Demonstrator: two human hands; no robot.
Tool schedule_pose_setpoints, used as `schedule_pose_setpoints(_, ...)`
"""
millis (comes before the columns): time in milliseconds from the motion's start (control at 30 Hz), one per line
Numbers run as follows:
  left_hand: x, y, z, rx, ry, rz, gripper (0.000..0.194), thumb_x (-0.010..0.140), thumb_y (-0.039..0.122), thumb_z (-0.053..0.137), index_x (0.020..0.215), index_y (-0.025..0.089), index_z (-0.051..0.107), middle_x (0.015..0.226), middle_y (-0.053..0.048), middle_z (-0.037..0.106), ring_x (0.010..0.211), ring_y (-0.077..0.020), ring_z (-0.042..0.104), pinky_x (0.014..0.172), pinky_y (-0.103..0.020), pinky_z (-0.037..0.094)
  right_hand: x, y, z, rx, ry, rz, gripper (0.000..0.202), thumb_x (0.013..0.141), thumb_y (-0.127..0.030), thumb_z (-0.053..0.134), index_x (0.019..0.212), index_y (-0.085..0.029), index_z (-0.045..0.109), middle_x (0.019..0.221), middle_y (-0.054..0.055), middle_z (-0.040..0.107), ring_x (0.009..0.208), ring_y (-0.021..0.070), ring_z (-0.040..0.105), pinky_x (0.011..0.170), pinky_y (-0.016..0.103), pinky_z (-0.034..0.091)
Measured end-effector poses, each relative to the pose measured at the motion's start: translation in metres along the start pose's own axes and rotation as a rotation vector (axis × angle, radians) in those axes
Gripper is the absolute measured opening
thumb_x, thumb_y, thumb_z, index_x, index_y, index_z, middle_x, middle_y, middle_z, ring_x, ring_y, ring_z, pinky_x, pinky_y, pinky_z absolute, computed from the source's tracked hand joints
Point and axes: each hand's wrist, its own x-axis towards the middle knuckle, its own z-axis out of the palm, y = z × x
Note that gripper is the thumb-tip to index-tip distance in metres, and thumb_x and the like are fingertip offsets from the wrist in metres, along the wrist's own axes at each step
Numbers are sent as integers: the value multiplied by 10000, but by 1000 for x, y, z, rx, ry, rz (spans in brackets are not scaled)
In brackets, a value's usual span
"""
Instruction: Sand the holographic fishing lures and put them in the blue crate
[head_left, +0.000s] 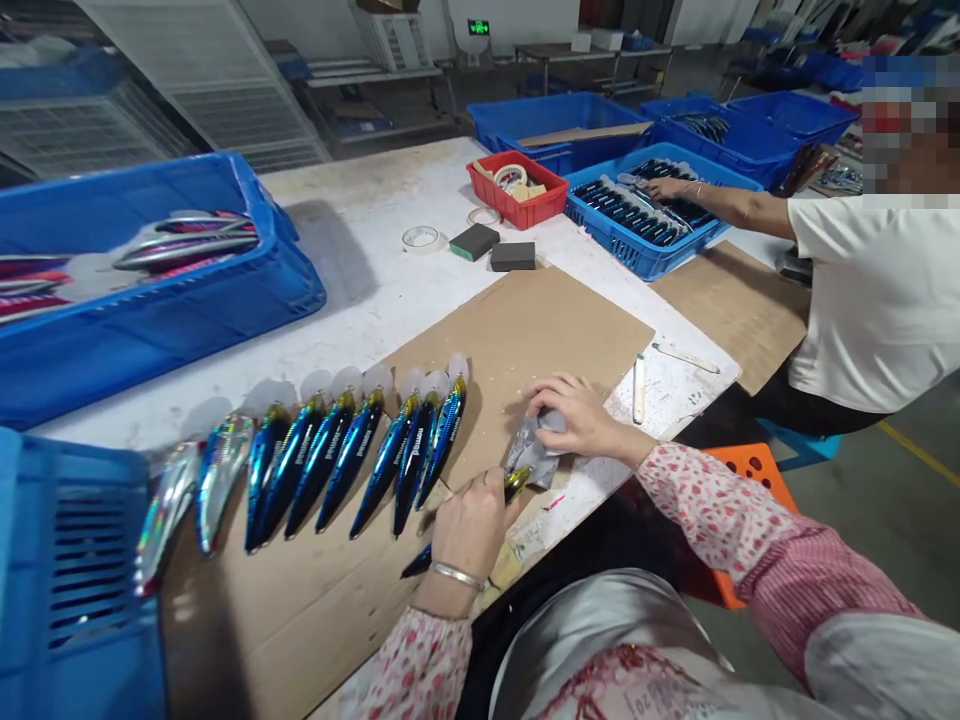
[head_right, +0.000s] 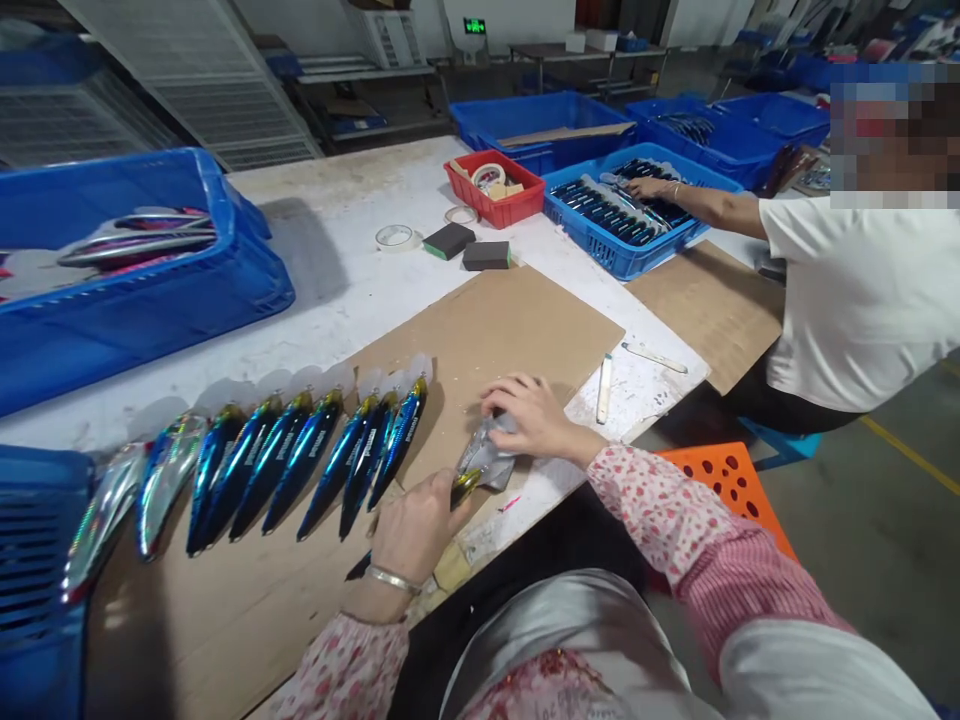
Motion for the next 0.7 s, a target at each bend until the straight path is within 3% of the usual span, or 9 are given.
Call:
schedule_pose_setpoints(500,-1,1,-3,63,8,-7,248,916,314,431,1001,140,586,901,-112,687,878,-245,671,705,-303,491,11,-14,6,-80,-28,-79,185,800,-273,624,983,-248,608,1244,10,582,1171,256,427,963,416,291)
schedule_pose_setpoints(700,0,1,2,64,66,23,213,894,291,473,993,153,604,847,-88,687,831,-235,679,686,-294,495,3,0,-1,-67,-64,-32,181,799,-272,632,972,-226,604,1240,35,578,1157,247,432,937,395,304)
